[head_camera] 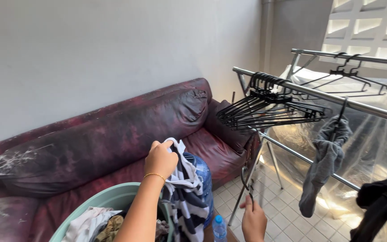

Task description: The person takes wet clothes from a basin, places them on hangers, and hangs them on a drying rack. The person handles shirts, pants, and shorts one at a time, spreading them out on the rack.

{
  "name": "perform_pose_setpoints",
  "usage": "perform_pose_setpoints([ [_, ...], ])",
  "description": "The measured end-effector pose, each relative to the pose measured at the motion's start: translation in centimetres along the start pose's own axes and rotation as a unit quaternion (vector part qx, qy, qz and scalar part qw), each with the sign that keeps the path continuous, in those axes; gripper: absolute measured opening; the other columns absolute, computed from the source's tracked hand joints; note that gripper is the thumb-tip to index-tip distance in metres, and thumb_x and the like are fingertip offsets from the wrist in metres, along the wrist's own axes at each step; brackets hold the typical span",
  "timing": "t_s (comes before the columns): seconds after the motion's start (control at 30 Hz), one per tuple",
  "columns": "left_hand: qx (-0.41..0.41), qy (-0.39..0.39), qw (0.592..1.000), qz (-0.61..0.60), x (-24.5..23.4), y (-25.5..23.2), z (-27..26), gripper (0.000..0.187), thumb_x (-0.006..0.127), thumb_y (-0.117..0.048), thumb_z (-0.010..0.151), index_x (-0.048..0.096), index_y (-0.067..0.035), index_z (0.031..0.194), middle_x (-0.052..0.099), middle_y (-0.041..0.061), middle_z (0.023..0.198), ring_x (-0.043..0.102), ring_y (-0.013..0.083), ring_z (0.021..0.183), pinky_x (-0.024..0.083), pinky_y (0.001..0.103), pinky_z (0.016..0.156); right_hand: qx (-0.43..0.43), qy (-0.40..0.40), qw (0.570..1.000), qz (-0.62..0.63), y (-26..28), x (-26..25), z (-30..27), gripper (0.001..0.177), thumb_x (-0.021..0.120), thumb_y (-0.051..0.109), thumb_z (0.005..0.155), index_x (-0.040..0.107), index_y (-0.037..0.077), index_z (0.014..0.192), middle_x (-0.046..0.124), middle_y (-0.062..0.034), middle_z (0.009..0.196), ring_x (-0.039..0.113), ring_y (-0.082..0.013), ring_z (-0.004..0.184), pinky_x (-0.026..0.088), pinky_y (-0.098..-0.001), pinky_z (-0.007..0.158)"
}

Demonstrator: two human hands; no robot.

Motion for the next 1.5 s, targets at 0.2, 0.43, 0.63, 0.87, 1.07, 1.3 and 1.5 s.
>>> perform_pose_setpoints([
  [0.2,0.056,0.049,0.997,0.017,-3.5,0.0,-1.5,0.079,0.036,-0.003,0.08,0.053,-0.032,0.151,0.048,0.002,0.14,0.061,0.0373,0.116,0.045,0.042,0.102,-0.165,0.089,0.923,0.336,21.6,-5.8,-9.5,0.078,0.07,0.033,0.087,0.039,0.008,0.154,0.055,-0.0058,0.071,0.055,-0.0151,0.057,0.048,-0.0295,0.049],
  [0.43,0.091,0.008,0.994,0.052,-7.6,3.1,-2.4,0.065,0.043,-0.008,0.087,0.061,-0.036,0.143,0.053,0.003,0.138,0.06,0.0335,0.129,0.051,0.048,0.108,-0.224,0.068,0.9,0.367,30.8,-7.1,-14.5,0.038,0.053,0.041,0.11,0.075,0.01,0.105,0.039,0.0015,0.056,0.034,-0.0084,0.049,0.024,-0.0224,0.044],
  [0.63,0.13,0.03,0.99,0.035,-11.7,2.9,-6.1,0.057,0.051,-0.013,0.086,0.065,-0.022,0.14,0.06,0.016,0.139,0.054,0.0401,0.135,0.044,0.048,0.116,-0.236,0.154,0.712,0.643,36.9,-6.4,-20.5,0.057,0.041,0.053,0.108,0.046,0.01,0.071,0.018,0.0018,0.051,0.02,-0.0113,0.035,0.017,-0.0231,0.035],
  [0.87,0.071,-0.043,0.992,-0.098,-19.3,8.2,-9.4,0.052,0.051,0.002,0.078,0.078,-0.013,0.12,0.071,0.019,0.132,0.058,0.0374,0.133,0.047,0.044,0.11,-0.342,0.283,0.675,0.589,40.3,0.3,-23.6,0.059,0.043,0.039,0.11,0.045,0.005,0.062,0.023,0.0007,0.048,0.028,-0.0109,0.031,0.023,-0.0223,0.033],
  [1.07,0.082,-0.102,0.971,-0.201,-20.8,12.6,-8.2,0.059,0.05,0.005,0.074,0.077,-0.012,0.124,0.073,0.019,0.128,0.063,0.0306,0.128,0.049,0.039,0.106,-0.472,0.267,0.618,0.569,45.0,-4.4,-28.2,0.057,0.041,0.034,0.113,0.046,0.002,0.065,0.027,-0.001,0.048,0.032,-0.0117,0.032,0.03,-0.0225,0.035],
  [1.3,0.267,-0.05,0.955,-0.117,-25.0,4.4,-11.3,0.051,0.048,0.007,0.073,0.083,-0.015,0.103,0.078,0.008,0.106,0.069,0.0223,0.11,0.052,0.038,0.1,-0.595,0.107,0.612,0.51,46.3,-7.0,-30.7,0.061,0.057,0.022,0.107,0.052,0.006,0.049,0.044,-0.0076,0.042,0.031,-0.016,0.038,0.03,-0.0254,0.045],
  [1.5,0.175,-0.107,0.926,-0.318,-28.1,8.6,-8.5,0.057,0.053,0.006,0.073,0.078,-0.013,0.12,0.068,-0.002,0.112,0.059,0.013,0.109,0.051,0.033,0.1,-0.47,0.346,0.68,0.444,46.5,4.5,-28.6,0.068,0.047,0.035,0.111,0.056,0.004,0.051,0.042,-0.0039,0.038,0.04,-0.0103,0.034,0.03,-0.0229,0.037],
])
Point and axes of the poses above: each hand's wrist, its own z-axis towards the middle knuckle, its own x-axis out of the palm, y = z × x, the point moved 9 cm from there along z, towards the middle knuckle
